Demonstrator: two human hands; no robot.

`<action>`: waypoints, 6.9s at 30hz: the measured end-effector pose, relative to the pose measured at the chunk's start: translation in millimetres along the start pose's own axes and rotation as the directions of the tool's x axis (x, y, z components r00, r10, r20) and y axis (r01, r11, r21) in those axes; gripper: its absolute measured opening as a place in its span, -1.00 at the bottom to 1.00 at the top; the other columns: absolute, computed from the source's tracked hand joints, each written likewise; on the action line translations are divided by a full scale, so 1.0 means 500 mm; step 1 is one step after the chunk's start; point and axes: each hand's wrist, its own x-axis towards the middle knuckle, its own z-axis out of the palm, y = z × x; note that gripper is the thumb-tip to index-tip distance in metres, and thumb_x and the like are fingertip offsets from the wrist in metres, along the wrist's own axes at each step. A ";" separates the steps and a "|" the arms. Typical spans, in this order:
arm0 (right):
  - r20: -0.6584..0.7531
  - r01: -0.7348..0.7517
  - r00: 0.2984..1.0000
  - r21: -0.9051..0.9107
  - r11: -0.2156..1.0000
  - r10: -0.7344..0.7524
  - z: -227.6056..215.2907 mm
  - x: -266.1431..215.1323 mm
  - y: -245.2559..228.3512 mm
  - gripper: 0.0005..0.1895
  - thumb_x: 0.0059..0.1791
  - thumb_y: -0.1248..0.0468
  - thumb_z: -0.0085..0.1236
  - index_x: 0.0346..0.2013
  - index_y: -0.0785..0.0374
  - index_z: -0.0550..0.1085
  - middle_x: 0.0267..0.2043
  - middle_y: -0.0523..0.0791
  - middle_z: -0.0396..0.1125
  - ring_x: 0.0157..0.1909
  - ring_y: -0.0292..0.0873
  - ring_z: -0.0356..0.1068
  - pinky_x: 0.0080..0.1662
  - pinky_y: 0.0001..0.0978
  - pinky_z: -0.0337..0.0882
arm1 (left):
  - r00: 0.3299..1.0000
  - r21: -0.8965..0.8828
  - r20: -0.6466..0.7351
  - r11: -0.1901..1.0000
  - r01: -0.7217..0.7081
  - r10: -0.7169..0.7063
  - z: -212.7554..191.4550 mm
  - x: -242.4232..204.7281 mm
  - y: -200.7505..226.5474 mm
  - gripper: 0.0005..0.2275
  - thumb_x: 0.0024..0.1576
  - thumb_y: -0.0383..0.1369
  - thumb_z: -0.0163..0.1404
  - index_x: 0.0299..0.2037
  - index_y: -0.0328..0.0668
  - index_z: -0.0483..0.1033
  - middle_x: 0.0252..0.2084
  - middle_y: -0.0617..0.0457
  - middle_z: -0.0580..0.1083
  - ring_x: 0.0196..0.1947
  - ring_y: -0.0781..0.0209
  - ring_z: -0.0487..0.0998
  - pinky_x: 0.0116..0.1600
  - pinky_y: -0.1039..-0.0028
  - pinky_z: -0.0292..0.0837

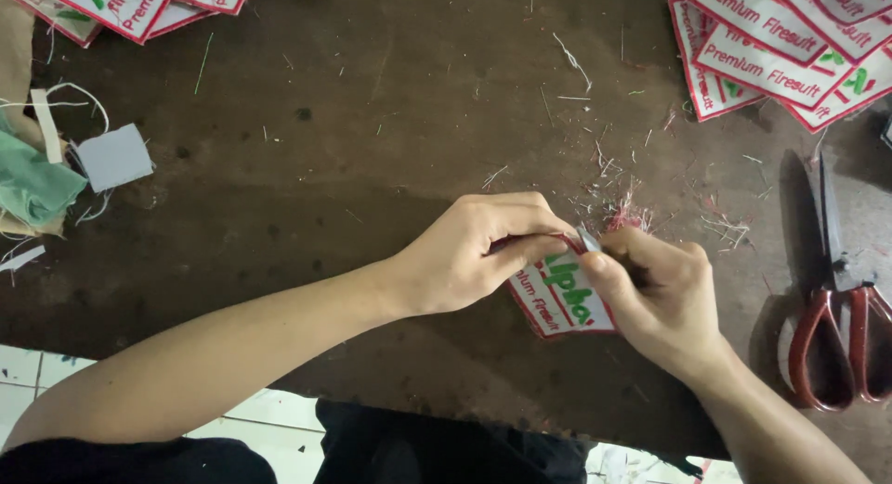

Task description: Trimming loose threads from embroidered patches using small hand snips

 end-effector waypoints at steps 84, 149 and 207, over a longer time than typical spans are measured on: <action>-0.280 0.329 0.830 -0.453 0.829 -0.482 -0.026 -0.026 -0.005 -0.52 0.09 0.14 0.33 0.05 0.52 0.44 -0.16 0.10 0.41 -0.24 -0.06 0.35 -0.15 -0.21 0.42 | 0.940 -0.147 -0.266 0.973 0.178 -0.212 -0.021 -0.014 0.044 -0.70 0.24 -0.14 -0.07 -0.03 -0.19 0.48 -0.25 0.12 0.52 -0.40 0.39 0.47 -0.34 0.59 0.42; -0.060 0.424 0.861 -0.462 0.779 -0.504 -0.030 0.000 -0.017 -0.70 0.05 0.18 0.46 -0.22 0.37 0.57 -0.50 -0.12 0.33 -0.52 -0.12 0.23 -0.31 -0.25 0.28 | 0.933 -0.218 -0.061 0.917 0.333 -0.354 -0.030 -0.005 0.043 -0.78 0.22 -0.25 -0.01 -0.11 -0.22 0.56 -0.44 0.09 0.58 -0.41 0.38 0.60 -0.17 0.62 0.50; -0.088 -0.242 0.964 0.117 0.963 0.252 -0.027 0.007 -0.072 -0.87 0.02 0.23 0.31 -0.24 0.20 0.55 -0.46 -0.30 0.24 -0.40 -0.42 0.07 -0.33 -0.55 0.13 | 0.965 -0.368 -0.123 0.914 0.172 -0.232 -0.018 -0.010 0.048 -0.85 0.24 -0.38 0.01 -0.05 -0.23 0.43 -0.13 0.02 0.55 -0.23 0.27 0.62 -0.04 0.53 0.69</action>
